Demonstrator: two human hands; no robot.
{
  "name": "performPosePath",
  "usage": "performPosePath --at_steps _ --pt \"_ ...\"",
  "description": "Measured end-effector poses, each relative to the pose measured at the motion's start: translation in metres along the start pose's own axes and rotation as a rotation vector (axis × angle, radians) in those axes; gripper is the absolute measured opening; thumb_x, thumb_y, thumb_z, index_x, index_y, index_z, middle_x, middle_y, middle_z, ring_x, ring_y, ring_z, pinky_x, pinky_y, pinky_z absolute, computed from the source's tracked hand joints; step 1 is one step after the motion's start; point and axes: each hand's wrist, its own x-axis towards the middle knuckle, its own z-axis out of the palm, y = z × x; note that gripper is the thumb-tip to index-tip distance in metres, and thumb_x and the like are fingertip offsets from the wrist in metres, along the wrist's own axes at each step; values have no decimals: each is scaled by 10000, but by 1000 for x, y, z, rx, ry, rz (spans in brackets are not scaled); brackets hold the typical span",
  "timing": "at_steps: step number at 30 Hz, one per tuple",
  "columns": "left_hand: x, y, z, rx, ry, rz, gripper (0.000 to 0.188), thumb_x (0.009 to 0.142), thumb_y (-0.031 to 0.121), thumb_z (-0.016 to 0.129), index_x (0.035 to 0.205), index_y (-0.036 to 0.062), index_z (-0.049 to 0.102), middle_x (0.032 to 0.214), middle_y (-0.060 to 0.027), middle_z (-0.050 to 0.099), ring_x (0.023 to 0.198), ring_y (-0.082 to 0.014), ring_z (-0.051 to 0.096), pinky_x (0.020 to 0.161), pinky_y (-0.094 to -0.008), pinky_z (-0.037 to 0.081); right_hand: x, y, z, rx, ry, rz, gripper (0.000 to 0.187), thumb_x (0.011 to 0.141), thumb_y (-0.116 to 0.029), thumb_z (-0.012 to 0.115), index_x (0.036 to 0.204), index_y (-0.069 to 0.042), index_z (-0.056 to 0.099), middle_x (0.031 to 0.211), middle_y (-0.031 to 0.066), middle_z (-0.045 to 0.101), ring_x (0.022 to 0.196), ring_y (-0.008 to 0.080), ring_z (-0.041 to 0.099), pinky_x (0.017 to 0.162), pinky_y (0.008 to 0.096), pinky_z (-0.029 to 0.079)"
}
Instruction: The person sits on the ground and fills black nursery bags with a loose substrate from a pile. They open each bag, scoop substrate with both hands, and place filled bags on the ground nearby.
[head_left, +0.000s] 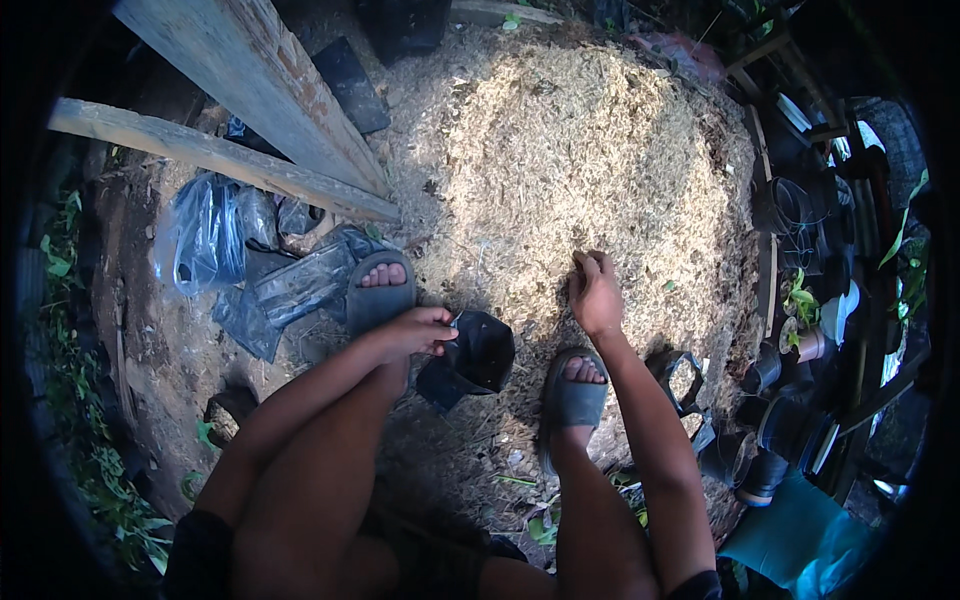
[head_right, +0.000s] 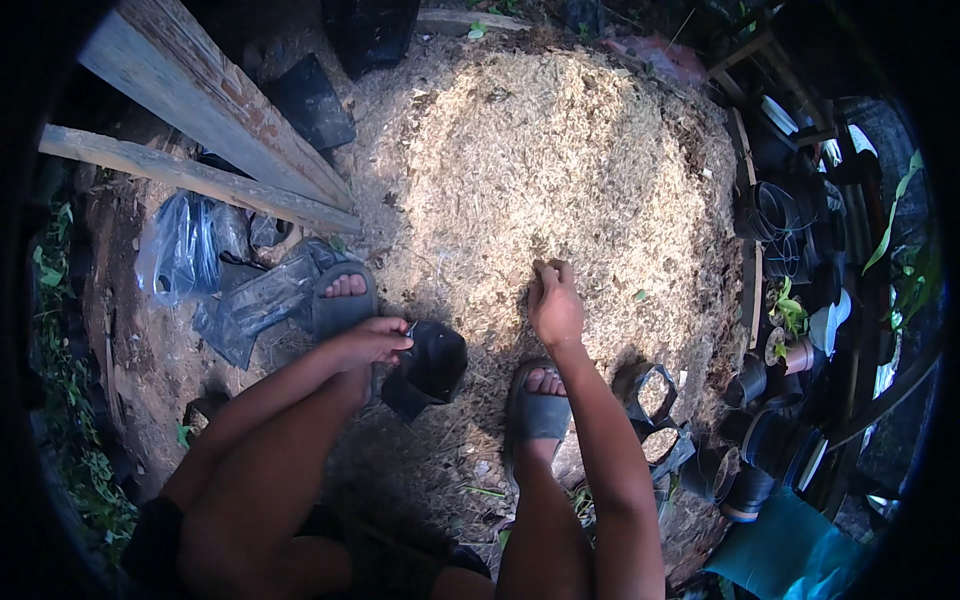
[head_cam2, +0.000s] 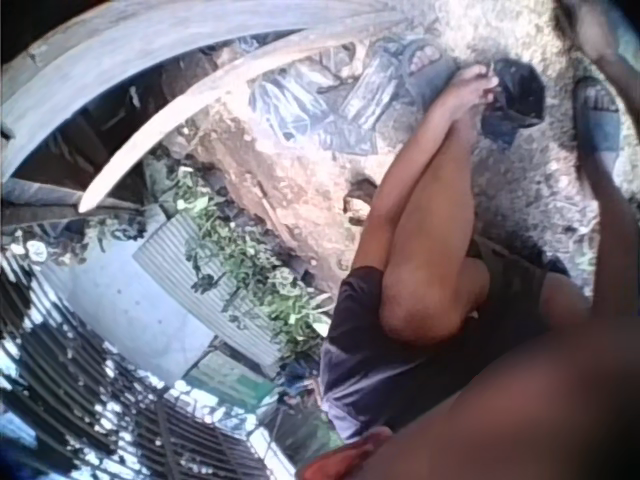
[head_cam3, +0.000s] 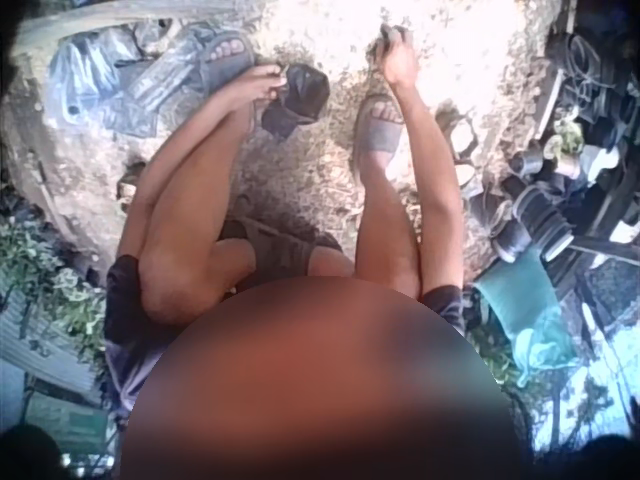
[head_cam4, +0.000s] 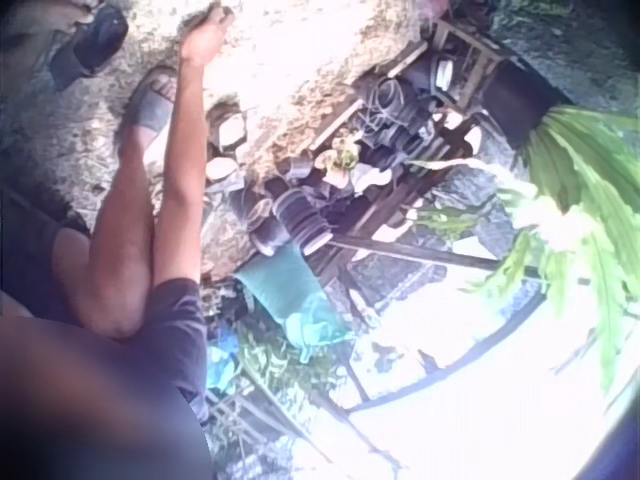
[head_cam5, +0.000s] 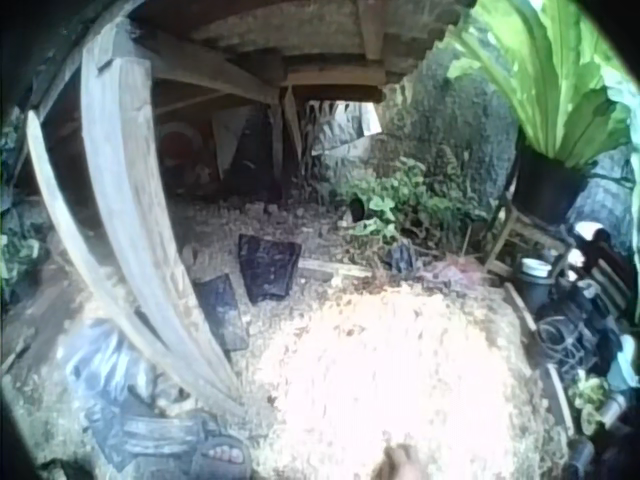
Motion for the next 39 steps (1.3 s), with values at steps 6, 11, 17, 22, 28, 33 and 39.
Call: performPosePath --at_steps 6,11,17,22,28,33,39 --pt "1 -1 -2 75 -28 17 237 990 230 716 1135 97 583 944 31 624 745 -64 622 669 -223 500 -6 11 5 40 63 -28 185 942 -102 651 1112 -75 718 1101 163 668 923 392 689 792 471 568" --pt "-1 -2 -2 100 -7 16 242 992 242 713 1137 94 589 938 30 630 747 -54 625 640 -218 471 -7 23 6 74 169 75 155 925 -74 678 1064 -25 727 1004 190 695 927 383 691 793 448 558" --pt "0 0 -2 124 -22 21 227 991 236 712 1123 94 594 937 32 632 731 -59 629 639 -224 475 -14 39 16 209 361 257 166 957 -64 662 1097 8 716 954 221 728 837 353 721 765 405 559" --pt "-2 2 0 118 -24 23 212 993 232 710 1109 97 595 932 33 635 729 -59 628 633 -225 474 -18 47 17 280 317 408 232 995 -62 599 1206 4 670 802 166 693 658 225 625 658 370 510" --pt "-2 3 2 124 -11 19 216 994 231 710 1113 98 588 932 34 639 732 -51 624 618 -206 460 -18 45 12 249 390 380 223 990 -76 618 1191 0 674 829 150 696 696 224 626 695 365 514" --pt "-3 5 3 128 -9 9 218 996 231 706 1119 95 588 933 30 641 738 -51 624 619 -203 460 -18 46 9 265 451 324 190 997 -104 638 1146 9 669 854 142 691 745 203 637 730 348 520" --pt "-4 7 4 125 -15 16 210 999 228 701 1113 89 593 941 25 646 760 -54 626 648 -203 470 -23 52 10 338 438 377 166 1010 -116 639 1110 16 653 876 110 697 771 172 633 749 332 519"
